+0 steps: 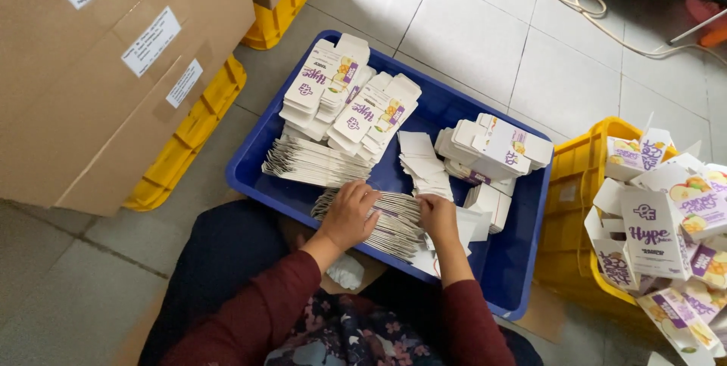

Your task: Folding flat-packed cardboard templates into 3D boxes and placing them into a storage bin.

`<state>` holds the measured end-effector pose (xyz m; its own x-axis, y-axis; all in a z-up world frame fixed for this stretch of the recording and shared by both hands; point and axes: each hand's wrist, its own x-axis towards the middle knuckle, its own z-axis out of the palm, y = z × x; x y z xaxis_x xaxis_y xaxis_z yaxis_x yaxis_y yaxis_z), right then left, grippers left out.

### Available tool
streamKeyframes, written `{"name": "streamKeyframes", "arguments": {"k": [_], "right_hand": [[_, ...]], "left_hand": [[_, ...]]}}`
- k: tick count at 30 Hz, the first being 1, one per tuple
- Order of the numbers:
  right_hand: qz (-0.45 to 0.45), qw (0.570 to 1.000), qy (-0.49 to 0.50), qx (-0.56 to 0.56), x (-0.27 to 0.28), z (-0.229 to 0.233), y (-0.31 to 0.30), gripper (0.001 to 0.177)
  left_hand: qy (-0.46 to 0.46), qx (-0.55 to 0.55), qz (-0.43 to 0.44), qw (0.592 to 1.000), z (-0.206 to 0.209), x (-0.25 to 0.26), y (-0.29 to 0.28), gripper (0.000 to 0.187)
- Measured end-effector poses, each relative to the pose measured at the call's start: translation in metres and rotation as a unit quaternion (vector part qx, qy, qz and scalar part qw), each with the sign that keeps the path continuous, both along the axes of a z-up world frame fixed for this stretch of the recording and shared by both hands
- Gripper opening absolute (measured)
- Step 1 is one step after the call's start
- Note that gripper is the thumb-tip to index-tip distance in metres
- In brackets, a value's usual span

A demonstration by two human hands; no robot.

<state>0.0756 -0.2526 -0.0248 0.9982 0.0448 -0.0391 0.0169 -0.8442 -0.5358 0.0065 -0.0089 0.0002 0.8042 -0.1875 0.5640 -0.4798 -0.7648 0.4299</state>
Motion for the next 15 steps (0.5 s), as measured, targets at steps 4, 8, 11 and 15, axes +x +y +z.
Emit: {"name": "streamKeyframes", "arguments": {"k": [4,8,11,15], "right_hand": [[-0.009,0.999,-0.036,0.012,-0.018,0.016,-0.002,0.014],[-0.009,1.0,-0.028,0.011,-0.024,0.034,-0.004,0.022],[0.029,0.998,-0.007,-0.05,-0.012,0.033,-0.007,0.037],[0.079,0.975,-0.025,-0.207,0.015,0.021,-0.007,0.041]], "left_hand": [[-0.003,0.003,0.003,1.0,-0.008,0.003,-0.001,0.036],[0.004,0.003,0.006,1.0,-0.01,0.004,-0.001,0.035],[0.009,-0.002,0.0,1.0,-0.009,0.003,-0.002,0.035],[0.01,-0.008,0.001,1.0,-0.008,0.003,-0.002,0.035]]}}
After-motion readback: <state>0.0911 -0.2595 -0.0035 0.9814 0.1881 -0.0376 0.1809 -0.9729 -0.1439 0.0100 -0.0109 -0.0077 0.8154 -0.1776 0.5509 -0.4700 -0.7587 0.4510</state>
